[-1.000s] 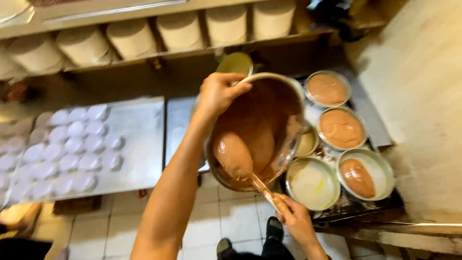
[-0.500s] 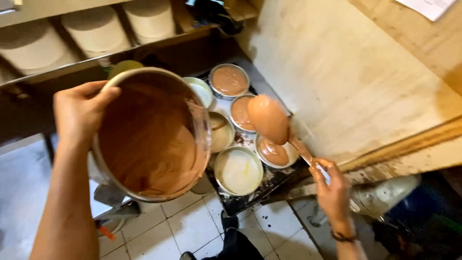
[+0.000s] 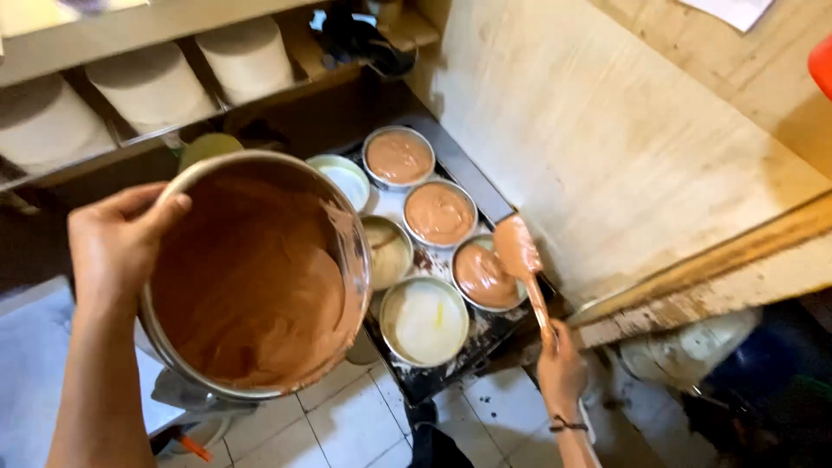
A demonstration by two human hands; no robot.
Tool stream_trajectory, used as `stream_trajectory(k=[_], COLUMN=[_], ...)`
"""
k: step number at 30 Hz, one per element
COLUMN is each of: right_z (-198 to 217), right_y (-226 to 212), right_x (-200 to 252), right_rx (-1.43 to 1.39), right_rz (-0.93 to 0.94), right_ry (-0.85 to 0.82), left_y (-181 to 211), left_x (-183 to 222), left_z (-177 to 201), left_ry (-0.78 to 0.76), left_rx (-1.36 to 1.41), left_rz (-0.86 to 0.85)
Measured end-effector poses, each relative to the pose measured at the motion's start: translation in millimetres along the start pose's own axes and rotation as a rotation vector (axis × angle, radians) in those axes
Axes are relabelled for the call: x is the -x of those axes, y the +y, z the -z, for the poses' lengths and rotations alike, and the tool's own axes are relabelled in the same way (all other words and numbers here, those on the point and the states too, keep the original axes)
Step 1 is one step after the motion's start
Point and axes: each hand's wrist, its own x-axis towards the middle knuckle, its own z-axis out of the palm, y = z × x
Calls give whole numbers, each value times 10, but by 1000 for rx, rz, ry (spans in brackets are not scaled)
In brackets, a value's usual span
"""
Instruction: The person pours chocolate cake batter from a large mixing bowl into multiple round cake tins using a spatula.
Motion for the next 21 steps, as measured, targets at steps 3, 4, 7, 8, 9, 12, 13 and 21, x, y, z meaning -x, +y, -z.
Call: stream_trajectory(k=[3, 4, 7, 8, 9, 12, 13, 21], right_z=[-322, -287, 240, 424, 563, 857, 901, 1439], right_y=[309, 244, 22, -75, -125, -537, -695, -2446], right_x=[176, 61, -60, -30, -9, -48, -41, 309], right_rx=[-419, -786, -1285, -1444, -1434, -1418, -1222, -300], right_rz=[238, -125, -464, -450, -446, -261, -82, 975], right_ry=[228, -100, -579, -700, -736, -725, -707, 20], left_y=[-11, -44, 77, 98, 126, 194, 192, 383], left_x=[97, 75, 57, 94, 151, 227, 241, 394], left_z=[23, -14, -20, 29, -21, 7, 2, -79], left_ry=[-26, -19, -13, -26, -8, -9, -19, 19], left_rx=[-88, 17, 83, 43, 24, 135, 110, -101], left_rz=[-69, -14, 34, 23, 44, 70, 46, 89])
